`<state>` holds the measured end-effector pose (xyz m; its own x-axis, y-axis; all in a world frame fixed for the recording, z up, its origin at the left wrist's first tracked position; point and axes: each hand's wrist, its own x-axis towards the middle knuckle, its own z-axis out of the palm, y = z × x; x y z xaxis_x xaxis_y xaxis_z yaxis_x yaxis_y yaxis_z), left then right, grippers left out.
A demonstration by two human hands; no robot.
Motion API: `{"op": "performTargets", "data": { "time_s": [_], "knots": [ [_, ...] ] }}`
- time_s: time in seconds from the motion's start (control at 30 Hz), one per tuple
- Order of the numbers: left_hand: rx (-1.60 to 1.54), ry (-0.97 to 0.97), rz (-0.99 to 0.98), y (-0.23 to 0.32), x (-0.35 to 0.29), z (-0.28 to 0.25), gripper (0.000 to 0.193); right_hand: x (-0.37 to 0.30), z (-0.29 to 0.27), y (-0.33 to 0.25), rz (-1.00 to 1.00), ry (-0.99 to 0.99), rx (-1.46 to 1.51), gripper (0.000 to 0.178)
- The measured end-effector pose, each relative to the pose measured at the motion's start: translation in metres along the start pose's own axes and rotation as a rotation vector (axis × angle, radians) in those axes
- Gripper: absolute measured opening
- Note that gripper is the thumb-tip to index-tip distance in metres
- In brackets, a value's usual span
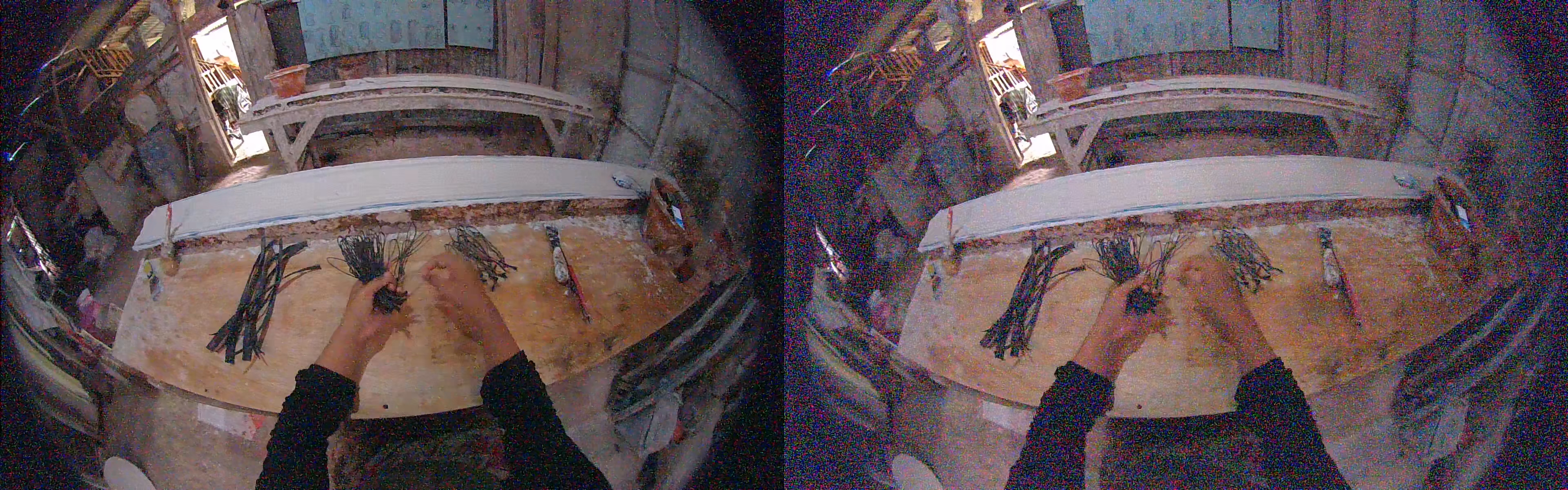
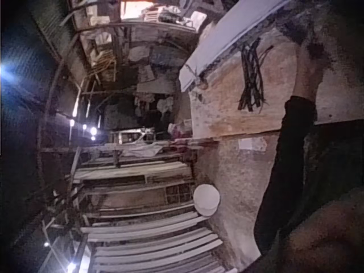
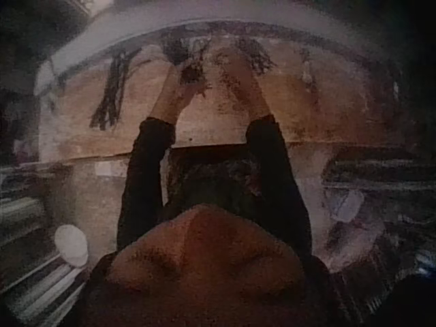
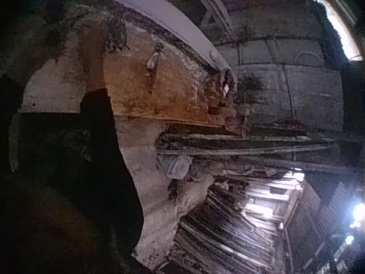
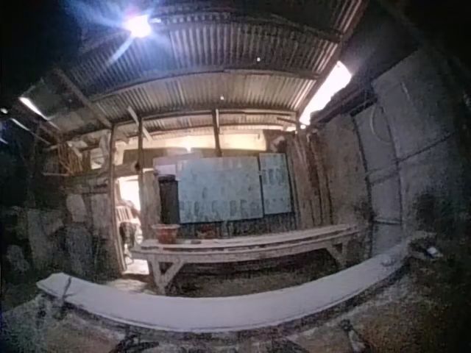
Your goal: The person repeatedly picks up black cable ties from a wooden workbench, loops them around a bundle, and pulls them tight by hand. The tied bundles are placed back on the table. The task continues with multiple cable ties throughout the clip.
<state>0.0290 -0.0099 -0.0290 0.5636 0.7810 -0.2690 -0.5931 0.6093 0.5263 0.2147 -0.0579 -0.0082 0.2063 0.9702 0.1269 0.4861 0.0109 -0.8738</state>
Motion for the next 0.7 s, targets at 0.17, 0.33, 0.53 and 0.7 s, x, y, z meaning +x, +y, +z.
{"op": "performTargets", "data": {
  "time_s": [0.17, 0.33, 0.53, 0.7],
  "knots": [
    [0.000, 0.002, 0.078, 0.005, 0.021, -0.027, 0.028, 0.011, -0.039, 0.024, 0.103, 0.505, -0.679, 0.024],
    [-0.010, 0.038, 0.109, 0.006, 0.020, -0.020, 0.029, 0.003, -0.044, 0.047, 0.234, 0.515, -0.764, 0.025],
    [0.006, 0.017, 0.170, 0.009, 0.020, -0.022, 0.029, 0.011, -0.046, 0.039, 0.272, 0.479, -0.577, 0.019],
    [-0.049, -0.009, 0.194, 0.009, 0.020, -0.020, 0.026, 0.017, -0.041, 0.036, 0.167, 0.493, -0.074, 0.018]
  ]
}}
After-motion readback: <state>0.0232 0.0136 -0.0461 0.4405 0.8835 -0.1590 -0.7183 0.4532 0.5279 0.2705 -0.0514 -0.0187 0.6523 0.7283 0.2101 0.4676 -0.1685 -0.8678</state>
